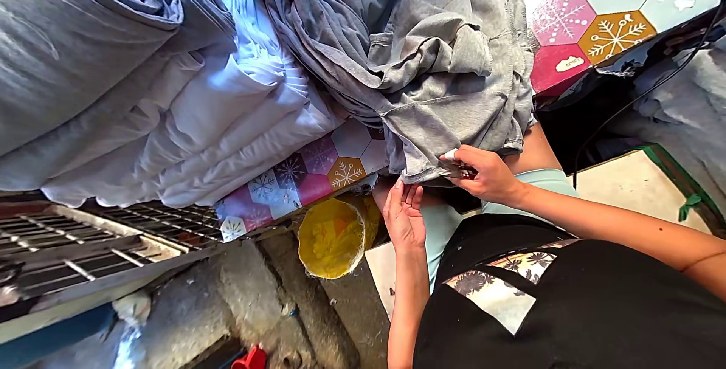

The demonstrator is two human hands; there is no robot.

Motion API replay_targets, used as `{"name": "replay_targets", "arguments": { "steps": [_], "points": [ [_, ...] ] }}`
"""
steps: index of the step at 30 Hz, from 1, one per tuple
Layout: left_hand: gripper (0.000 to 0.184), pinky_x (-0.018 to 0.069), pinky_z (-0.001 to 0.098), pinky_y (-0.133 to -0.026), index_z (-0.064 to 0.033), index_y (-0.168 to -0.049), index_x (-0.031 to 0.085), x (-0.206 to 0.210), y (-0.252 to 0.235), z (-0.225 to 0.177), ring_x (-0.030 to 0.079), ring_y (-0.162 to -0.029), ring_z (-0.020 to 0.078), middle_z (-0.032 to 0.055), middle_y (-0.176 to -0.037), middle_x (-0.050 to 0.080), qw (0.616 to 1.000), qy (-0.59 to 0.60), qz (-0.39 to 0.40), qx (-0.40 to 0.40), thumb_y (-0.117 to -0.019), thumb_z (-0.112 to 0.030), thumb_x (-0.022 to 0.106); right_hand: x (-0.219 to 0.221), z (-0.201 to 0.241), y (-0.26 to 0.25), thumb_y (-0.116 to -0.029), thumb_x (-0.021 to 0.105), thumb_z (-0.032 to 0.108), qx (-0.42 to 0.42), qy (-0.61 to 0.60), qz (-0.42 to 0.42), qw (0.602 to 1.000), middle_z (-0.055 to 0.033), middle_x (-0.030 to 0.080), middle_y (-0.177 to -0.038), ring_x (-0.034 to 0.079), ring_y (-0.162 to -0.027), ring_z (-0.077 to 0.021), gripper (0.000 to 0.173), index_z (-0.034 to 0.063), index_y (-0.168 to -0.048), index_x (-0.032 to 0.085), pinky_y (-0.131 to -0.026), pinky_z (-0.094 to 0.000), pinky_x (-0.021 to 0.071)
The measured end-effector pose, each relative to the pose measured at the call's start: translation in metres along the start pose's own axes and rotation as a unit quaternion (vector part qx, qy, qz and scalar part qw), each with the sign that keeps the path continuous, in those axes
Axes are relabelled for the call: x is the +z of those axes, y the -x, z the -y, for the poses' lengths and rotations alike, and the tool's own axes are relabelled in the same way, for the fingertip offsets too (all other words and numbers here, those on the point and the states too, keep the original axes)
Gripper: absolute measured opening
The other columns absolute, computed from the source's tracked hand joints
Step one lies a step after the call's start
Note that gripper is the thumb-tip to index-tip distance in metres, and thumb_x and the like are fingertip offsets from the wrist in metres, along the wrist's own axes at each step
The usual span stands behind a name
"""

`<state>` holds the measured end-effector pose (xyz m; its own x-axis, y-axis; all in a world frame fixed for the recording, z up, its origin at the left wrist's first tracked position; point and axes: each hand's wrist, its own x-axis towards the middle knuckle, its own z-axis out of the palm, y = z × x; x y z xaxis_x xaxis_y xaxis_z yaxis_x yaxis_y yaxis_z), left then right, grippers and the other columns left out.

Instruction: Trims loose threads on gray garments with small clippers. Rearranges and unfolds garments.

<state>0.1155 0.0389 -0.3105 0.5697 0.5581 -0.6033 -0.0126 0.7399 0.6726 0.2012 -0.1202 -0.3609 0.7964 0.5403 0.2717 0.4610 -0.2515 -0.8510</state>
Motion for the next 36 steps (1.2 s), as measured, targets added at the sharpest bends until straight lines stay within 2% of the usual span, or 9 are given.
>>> {"name": "replay_targets", "arguments": {
  "steps": [3, 9, 14, 18, 22, 27, 29, 31, 36],
  "points": [
    [0.025, 0.0626, 0.0274, -0.073, 0.0017, -0.101, 0.066, 0.005, 0.011, 0.001, 0.073, -0.075, 0.0147, 0.0093, -0.086, 0.074, 0.999, -0.021, 0.011, 0.045, -0.1072, -0.004, 0.043, 0.003, 0.016, -0.008, -0.0830, 0.079, 0.015, -0.131, -0.043, -0.079, 0.987, -0.0125, 0.069, -0.091, 0.067, -0.079, -0.0142, 0.024, -0.0025, -0.097, 0.073, -0.067, -0.0261, 0.0564],
    [0.026, 0.0622, 0.0264, -0.072, 0.0009, -0.092, 0.071, 0.008, 0.021, 0.002, 0.073, -0.072, 0.0108, 0.0052, -0.079, 0.074, 0.983, -0.095, 0.055, 0.150, -0.1020, 0.003, 0.047, 0.019, 0.031, -0.030, -0.0817, 0.068, 0.006, -0.236, 0.021, -0.071, 0.969, -0.0120, 0.071, -0.084, 0.063, -0.059, -0.0162, 0.006, 0.0016, -0.081, 0.072, -0.046, -0.0309, 0.0461],
    [0.021, 0.0631, 0.0284, -0.074, 0.0030, -0.095, 0.068, 0.006, 0.020, 0.003, 0.073, -0.074, 0.0133, 0.0074, -0.082, 0.074, 0.982, -0.110, 0.048, 0.147, -0.1015, 0.005, 0.048, 0.015, 0.044, -0.029, -0.0870, 0.076, 0.005, -0.011, -0.163, 0.016, 0.986, -0.0060, 0.066, -0.083, 0.061, -0.073, -0.0051, 0.009, -0.0018, -0.084, 0.071, -0.066, -0.0183, 0.0513],
    [0.020, 0.0628, 0.0265, -0.070, 0.0004, -0.096, 0.061, 0.009, 0.020, 0.002, 0.072, -0.069, 0.0116, 0.0054, -0.080, 0.071, 0.982, -0.110, 0.039, 0.148, -0.1032, 0.004, 0.043, 0.010, 0.049, -0.028, -0.0948, 0.071, 0.009, 0.124, -0.254, 0.047, 0.958, 0.0028, 0.064, -0.073, 0.055, -0.061, 0.0024, 0.008, 0.0040, -0.089, 0.070, -0.058, -0.0144, 0.0465],
    [0.017, 0.0632, 0.0275, -0.072, -0.0010, -0.103, 0.054, 0.008, 0.018, 0.006, 0.072, -0.072, 0.0123, 0.0052, -0.084, 0.069, 0.980, -0.113, 0.046, 0.160, -0.1067, 0.001, 0.037, 0.006, 0.053, -0.027, -0.1015, 0.062, 0.011, 0.154, -0.255, 0.057, 0.953, 0.0026, 0.060, -0.071, 0.054, -0.061, -0.0002, 0.013, 0.0062, -0.090, 0.065, -0.058, -0.0165, 0.0453],
    [0.016, 0.0608, 0.0240, -0.072, -0.0030, -0.102, 0.054, 0.006, 0.016, 0.010, 0.069, -0.071, 0.0080, 0.0017, -0.081, 0.065, 0.978, -0.120, 0.053, 0.165, -0.1069, -0.001, 0.038, 0.006, 0.059, -0.014, -0.0917, 0.062, 0.004, -0.052, -0.086, 0.050, 0.994, -0.0055, 0.061, -0.079, 0.057, -0.067, -0.0102, 0.006, -0.0005, -0.090, 0.066, -0.059, -0.0254, 0.0494],
    [0.012, 0.0584, 0.0235, -0.065, -0.0037, -0.105, 0.052, 0.004, 0.016, 0.011, 0.065, -0.066, 0.0073, 0.0011, -0.077, 0.063, 0.975, -0.113, 0.061, 0.179, -0.1028, 0.003, 0.042, 0.012, 0.057, -0.009, -0.0857, 0.061, 0.003, -0.149, -0.009, 0.011, 0.989, -0.0098, 0.063, -0.077, 0.059, -0.059, -0.0158, 0.008, -0.0017, -0.087, 0.068, -0.048, -0.0303, 0.0464],
    [0.022, 0.0602, 0.0254, -0.069, -0.0079, -0.110, 0.044, -0.001, 0.016, 0.011, 0.069, -0.072, 0.0080, 0.0005, -0.081, 0.067, 0.966, -0.111, 0.104, 0.208, -0.0945, 0.007, 0.048, 0.014, 0.055, -0.007, -0.0844, 0.062, 0.002, -0.154, 0.001, -0.009, 0.988, -0.0110, 0.064, -0.079, 0.060, -0.060, -0.0163, 0.008, -0.0024, -0.087, 0.068, -0.048, -0.0305, 0.0471],
    [0.025, 0.0592, 0.0228, -0.083, 0.0016, -0.109, 0.074, -0.016, 0.003, 0.023, 0.070, -0.090, 0.0051, 0.0013, -0.101, 0.074, 0.902, -0.184, 0.183, 0.345, -0.0855, 0.008, 0.066, 0.011, 0.059, -0.012, -0.0840, 0.067, 0.005, -0.173, -0.001, -0.035, 0.984, -0.0096, 0.062, -0.077, 0.058, -0.060, -0.0144, 0.007, -0.0015, -0.085, 0.069, -0.048, -0.0278, 0.0455]
  ]
}}
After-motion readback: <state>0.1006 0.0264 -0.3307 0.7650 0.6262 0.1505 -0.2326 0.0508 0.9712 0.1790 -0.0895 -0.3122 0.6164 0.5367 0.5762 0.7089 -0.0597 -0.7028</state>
